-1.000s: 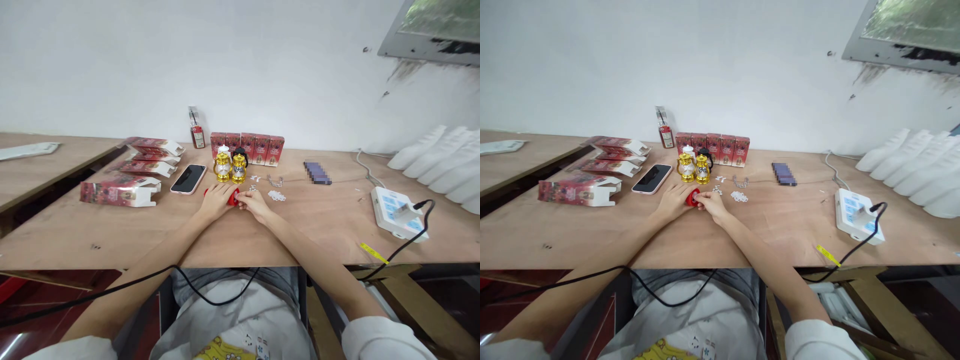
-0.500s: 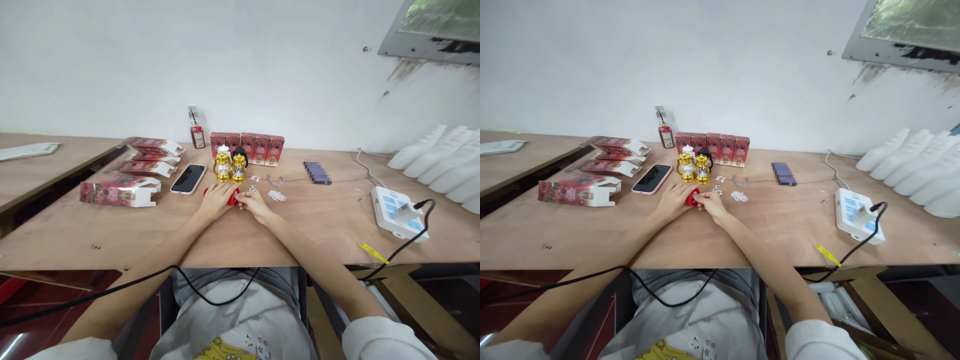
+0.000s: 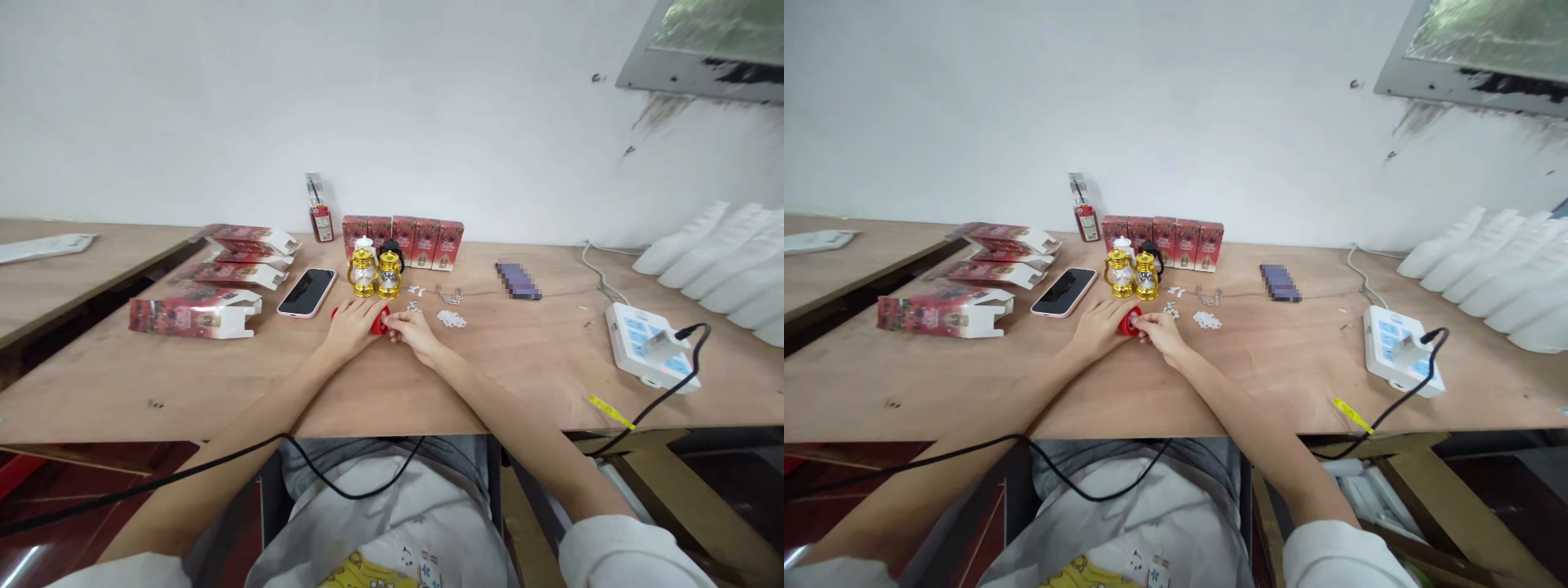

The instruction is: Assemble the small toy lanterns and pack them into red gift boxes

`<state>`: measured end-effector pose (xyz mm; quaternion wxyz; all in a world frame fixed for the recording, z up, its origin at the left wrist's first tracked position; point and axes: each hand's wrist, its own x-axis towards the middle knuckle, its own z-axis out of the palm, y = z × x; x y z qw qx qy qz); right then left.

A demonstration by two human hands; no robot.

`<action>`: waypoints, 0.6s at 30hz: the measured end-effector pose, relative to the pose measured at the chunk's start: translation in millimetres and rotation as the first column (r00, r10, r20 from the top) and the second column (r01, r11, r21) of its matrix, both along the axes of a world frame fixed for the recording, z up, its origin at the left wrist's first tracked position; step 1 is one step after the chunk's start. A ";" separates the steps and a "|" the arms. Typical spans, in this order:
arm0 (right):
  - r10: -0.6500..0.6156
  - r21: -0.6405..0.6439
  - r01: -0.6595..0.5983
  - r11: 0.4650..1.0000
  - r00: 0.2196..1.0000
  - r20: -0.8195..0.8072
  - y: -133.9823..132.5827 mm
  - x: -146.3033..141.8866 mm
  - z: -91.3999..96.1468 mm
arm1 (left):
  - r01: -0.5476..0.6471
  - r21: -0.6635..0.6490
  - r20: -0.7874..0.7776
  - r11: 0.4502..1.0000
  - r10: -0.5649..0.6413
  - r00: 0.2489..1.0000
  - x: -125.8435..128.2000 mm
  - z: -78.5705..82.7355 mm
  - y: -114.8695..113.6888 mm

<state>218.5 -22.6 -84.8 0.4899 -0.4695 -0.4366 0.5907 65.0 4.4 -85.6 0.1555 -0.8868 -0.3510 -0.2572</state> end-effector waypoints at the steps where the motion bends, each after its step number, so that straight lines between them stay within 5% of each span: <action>1: -0.006 -0.003 0.006 1.000 1.000 -0.001 0.1 -0.5 0.0 | -0.003 0.000 -0.001 1.000 0.003 1.000 -0.1 -0.1 0.0; 18: -0.050 0.045 0.047 0.998 0.997 0.065 -1.9 -2.5 -0.4 | -0.015 0.033 -0.115 0.999 0.019 0.993 1.2 3.7 -1.2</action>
